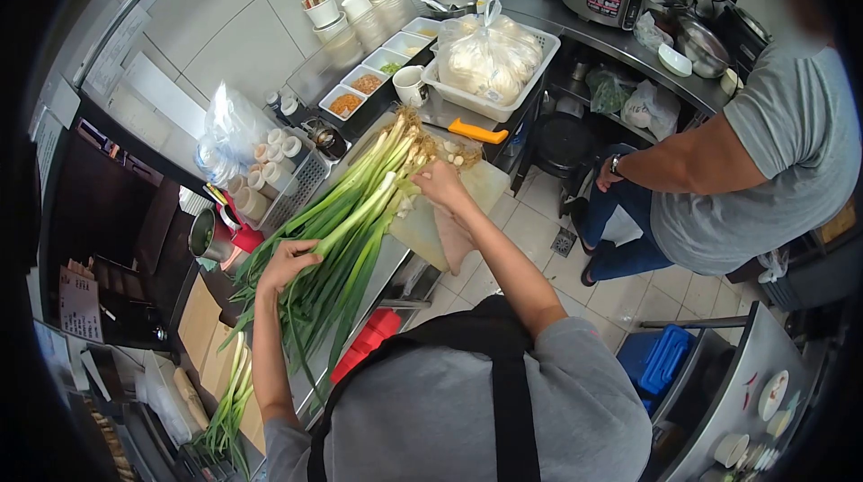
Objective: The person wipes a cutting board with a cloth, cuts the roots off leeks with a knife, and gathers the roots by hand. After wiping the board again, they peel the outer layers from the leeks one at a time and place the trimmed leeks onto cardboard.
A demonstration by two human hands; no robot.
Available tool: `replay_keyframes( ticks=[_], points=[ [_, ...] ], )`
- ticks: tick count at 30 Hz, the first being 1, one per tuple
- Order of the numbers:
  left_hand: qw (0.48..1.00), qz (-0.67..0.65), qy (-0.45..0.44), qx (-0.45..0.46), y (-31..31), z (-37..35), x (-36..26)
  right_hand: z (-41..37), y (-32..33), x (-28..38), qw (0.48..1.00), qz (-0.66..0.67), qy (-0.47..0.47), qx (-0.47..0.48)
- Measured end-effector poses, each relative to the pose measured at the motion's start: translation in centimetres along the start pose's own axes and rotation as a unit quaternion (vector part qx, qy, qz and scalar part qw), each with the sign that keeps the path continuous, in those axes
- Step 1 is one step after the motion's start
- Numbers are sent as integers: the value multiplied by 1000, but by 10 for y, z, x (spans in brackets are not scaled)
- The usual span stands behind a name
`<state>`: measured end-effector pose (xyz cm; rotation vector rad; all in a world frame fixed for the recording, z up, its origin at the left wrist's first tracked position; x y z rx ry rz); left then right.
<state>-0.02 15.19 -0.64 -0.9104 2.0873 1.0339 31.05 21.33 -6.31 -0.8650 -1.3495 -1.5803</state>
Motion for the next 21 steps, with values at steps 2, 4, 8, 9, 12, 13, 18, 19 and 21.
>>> replay_keyframes(
  ticks=[2, 4, 8, 9, 12, 13, 18, 19, 21],
  points=[
    [1000, 2, -3, 6, -6, -6, -13, -9, -6, 8, 984, 164, -71, 15],
    [998, 38, -49, -13, -9, -2, -13, -7, -15, -12, 957, 276, -83, -4],
    [992, 94, -80, -29, -19, -6, -19, -14, -23, -21, 922, 370, -115, -24],
    [988, 106, -104, -46, -21, -8, -24, -17, -25, -21, 908, 398, -127, -30],
    [986, 125, -101, -45, -29, -19, -32, -19, -35, -25, 863, 481, -150, -29],
    [986, 126, -103, -46, -30, -20, -33, -18, -40, -29, 848, 508, -151, -17],
    [989, 91, -108, -39, -29, -19, -30, -22, -47, -20, 805, 565, -179, -30],
    [994, 56, -90, -33, -26, -18, -27, -21, -48, -19, 805, 563, -182, -27],
    [998, -15, -54, -23, -18, -15, -23, -19, -52, -15, 808, 560, -183, -12]
  ],
)
Point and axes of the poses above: each hand's wrist, its own z-axis towards the middle knuckle, its own y-axis out of the back of the hand, x = y × z, the point moved 10 cm from there along z, towards the middle knuckle, and after that the axes turned 12 degrees about y, right-handed, at the moved point
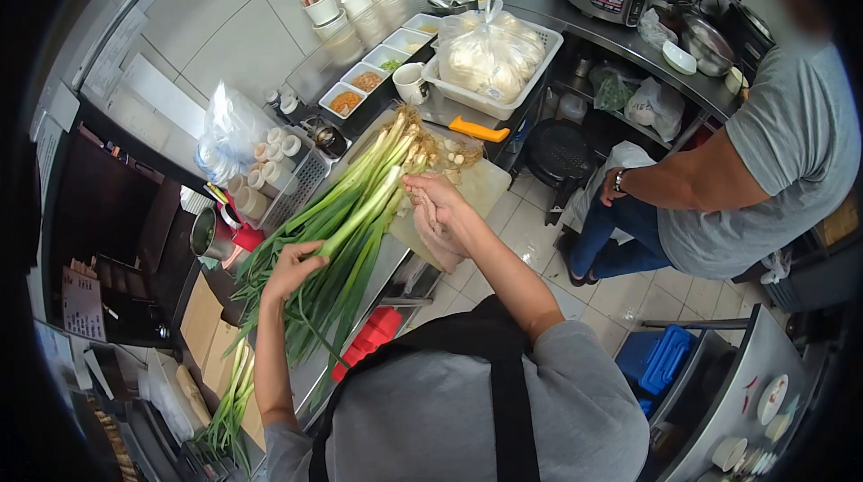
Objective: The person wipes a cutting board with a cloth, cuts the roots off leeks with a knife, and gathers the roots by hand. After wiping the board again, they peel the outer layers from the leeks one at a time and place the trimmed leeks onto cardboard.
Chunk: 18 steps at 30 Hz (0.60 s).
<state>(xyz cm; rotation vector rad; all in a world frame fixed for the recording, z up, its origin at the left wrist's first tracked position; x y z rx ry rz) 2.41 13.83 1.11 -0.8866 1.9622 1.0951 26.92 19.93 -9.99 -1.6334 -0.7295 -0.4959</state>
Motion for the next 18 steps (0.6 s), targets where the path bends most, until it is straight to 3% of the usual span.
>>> replay_keyframes(
  ticks=[2, 8, 11, 14, 16, 18],
  points=[
    [997, -40, 52, 41, 8, 2, -1, -1, -6, -1, 1000, -9, -10, 21],
    [945, -263, 100, 165, 32, 3, -9, -13, -22, 34, 958, -253, 135, 23],
    [924, -320, 90, 188, 39, -4, -21, -24, -53, 35, 932, -295, 173, 117],
    [924, -319, 79, 194, 41, -10, -29, -47, -99, 61, 764, -557, 255, 200],
    [923, -324, 72, 194, 42, -13, -31, -68, -115, 114, 794, -479, 343, 151],
    [922, -333, 65, 185, 43, -20, -28, -88, -99, 176, 729, -469, 498, 8]
  ],
)
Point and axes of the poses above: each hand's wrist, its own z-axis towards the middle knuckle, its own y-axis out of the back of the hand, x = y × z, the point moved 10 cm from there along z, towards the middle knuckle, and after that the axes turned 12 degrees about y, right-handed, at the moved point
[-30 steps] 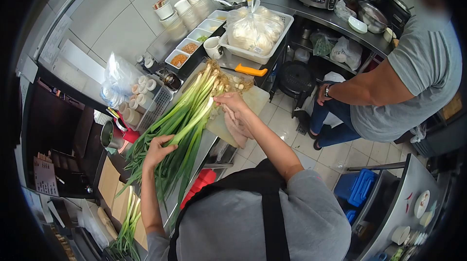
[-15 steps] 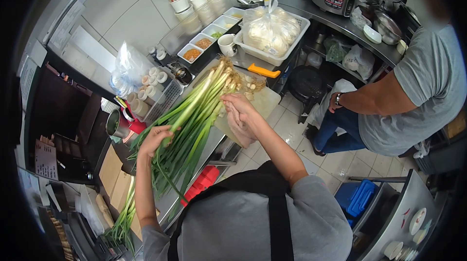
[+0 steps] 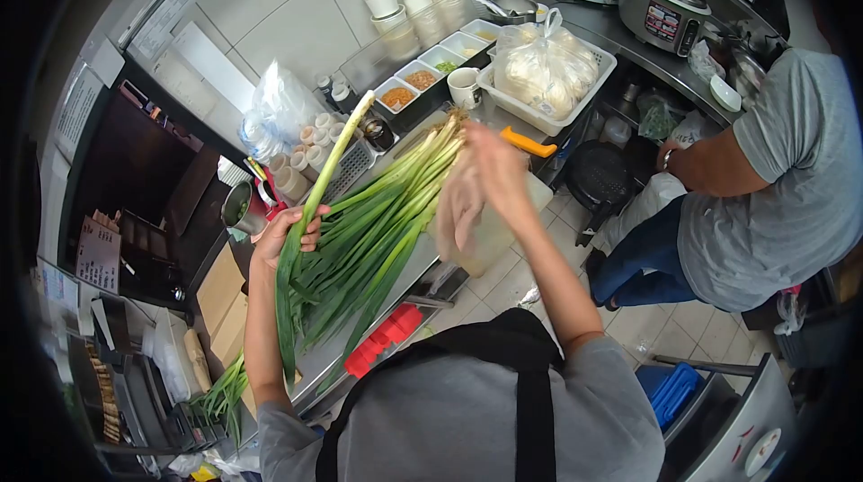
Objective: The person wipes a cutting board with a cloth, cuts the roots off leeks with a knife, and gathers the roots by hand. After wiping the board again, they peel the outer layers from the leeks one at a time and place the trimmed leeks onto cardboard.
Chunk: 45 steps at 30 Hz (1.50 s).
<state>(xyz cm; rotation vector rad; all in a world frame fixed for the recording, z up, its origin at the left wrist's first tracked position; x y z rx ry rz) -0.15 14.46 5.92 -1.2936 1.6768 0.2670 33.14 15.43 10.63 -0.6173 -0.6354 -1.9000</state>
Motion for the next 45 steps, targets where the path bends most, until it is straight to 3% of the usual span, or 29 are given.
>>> replay_keyframes(
  ticks=[1, 3, 4, 5, 6, 10, 14, 17, 20, 22, 25, 26, 29, 30, 34, 38, 41, 45],
  points=[
    [1000, -3, -5, 2, 0, -5, 2, -4, 18, 3, 986, -156, 14, 62],
    [1000, -7, -28, 10, -1, -12, 3, -66, 6, -53, 949, 15, -252, 189],
    [998, -3, -50, 43, -2, -14, 3, -109, -10, -63, 879, 114, -395, 242],
    [997, -16, -57, 44, -1, -14, 4, -144, -31, -66, 820, 272, -470, 181],
    [997, -29, -63, 44, -1, -15, 5, -167, -56, -65, 728, 419, -531, 113],
    [995, -43, -85, 43, -2, -18, 6, -133, -96, -19, 600, 648, -459, 94],
    [994, 12, -106, 13, -9, -22, 1, -81, -63, 34, 572, 744, -330, 102],
    [985, 103, -132, -44, -14, -29, -2, -106, -83, -9, 607, 721, -324, 84],
    [958, 216, -142, -121, -29, -43, -19, -80, -94, 29, 690, 668, -255, 110],
    [934, 276, -149, -172, -38, -57, -24, -74, -98, 33, 688, 680, -228, 113],
    [883, 319, -228, -258, -45, -78, -29, -57, -102, 42, 707, 659, -209, 150],
    [889, 287, -223, -277, -39, -80, -22, -54, -106, 46, 714, 647, -206, 169],
    [878, 315, -263, -245, -60, -82, -17, -57, -121, 55, 698, 670, -201, 152],
    [876, 334, -289, -194, -71, -77, -20, -59, -126, 63, 707, 656, -207, 165],
    [950, 217, -210, -83, -74, -50, -6, -69, -151, 79, 726, 635, -167, 203],
    [936, 231, -228, -132, -61, -55, -13, -84, -160, 62, 698, 632, -291, 170],
    [947, 206, -194, -153, -47, -61, -12, -107, -168, 32, 577, 702, -396, 131],
    [925, 262, -210, -180, -46, -70, -15, -101, -153, 18, 548, 731, -395, 100]
  ],
)
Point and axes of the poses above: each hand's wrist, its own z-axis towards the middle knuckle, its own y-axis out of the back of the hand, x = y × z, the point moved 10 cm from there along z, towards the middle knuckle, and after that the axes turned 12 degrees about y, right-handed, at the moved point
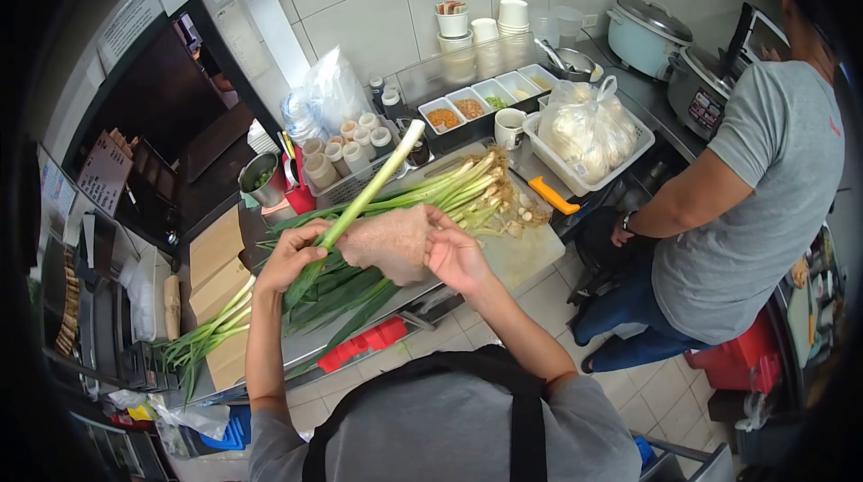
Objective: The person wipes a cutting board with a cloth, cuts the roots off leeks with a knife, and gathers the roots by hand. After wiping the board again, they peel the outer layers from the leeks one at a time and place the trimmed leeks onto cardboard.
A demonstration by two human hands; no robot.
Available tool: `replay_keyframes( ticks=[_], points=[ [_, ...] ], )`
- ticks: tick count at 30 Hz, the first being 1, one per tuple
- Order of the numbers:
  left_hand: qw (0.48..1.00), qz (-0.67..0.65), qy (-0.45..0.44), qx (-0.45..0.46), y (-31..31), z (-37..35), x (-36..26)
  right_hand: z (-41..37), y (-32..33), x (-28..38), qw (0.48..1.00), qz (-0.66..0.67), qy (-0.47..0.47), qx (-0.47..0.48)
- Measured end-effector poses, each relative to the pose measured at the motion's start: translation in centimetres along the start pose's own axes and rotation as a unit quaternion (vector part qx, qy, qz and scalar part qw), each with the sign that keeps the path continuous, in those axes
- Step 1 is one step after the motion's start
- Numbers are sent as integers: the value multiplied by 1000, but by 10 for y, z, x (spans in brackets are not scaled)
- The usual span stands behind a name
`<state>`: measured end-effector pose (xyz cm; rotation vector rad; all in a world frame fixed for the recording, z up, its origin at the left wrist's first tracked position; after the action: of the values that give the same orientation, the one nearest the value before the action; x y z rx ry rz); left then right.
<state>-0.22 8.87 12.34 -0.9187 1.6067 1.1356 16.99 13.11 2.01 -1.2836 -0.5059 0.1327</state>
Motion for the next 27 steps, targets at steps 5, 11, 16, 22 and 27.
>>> replay_keyframes(
  ticks=[5, 11, 16, 22, 27],
  points=[
    [999, -21, -17, 22, -11, -4, -11, -21, 43, -58, 998, -38, -31, -43],
    [973, 172, -89, -124, -20, -14, -14, 4, 15, -58, 978, -164, -104, 75],
    [874, 378, -42, -302, -46, -25, -31, 37, -8, -53, 949, -305, 77, -10],
    [780, 518, -106, -334, -94, -13, -18, 21, -6, -40, 939, -290, 187, 8],
    [788, 502, -133, -332, -101, -25, -19, 28, -27, 10, 926, -304, 216, -55]
  ],
)
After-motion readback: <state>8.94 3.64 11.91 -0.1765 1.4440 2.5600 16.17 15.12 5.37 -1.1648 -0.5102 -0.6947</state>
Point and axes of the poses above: each hand's wrist, its own z-axis towards the middle knuckle, its own y-axis out of the back of the hand, x = y × z, the point moved 10 cm from there along z, towards the middle knuckle, and after that the axes turned 12 degrees about y, right-handed, at the moved point
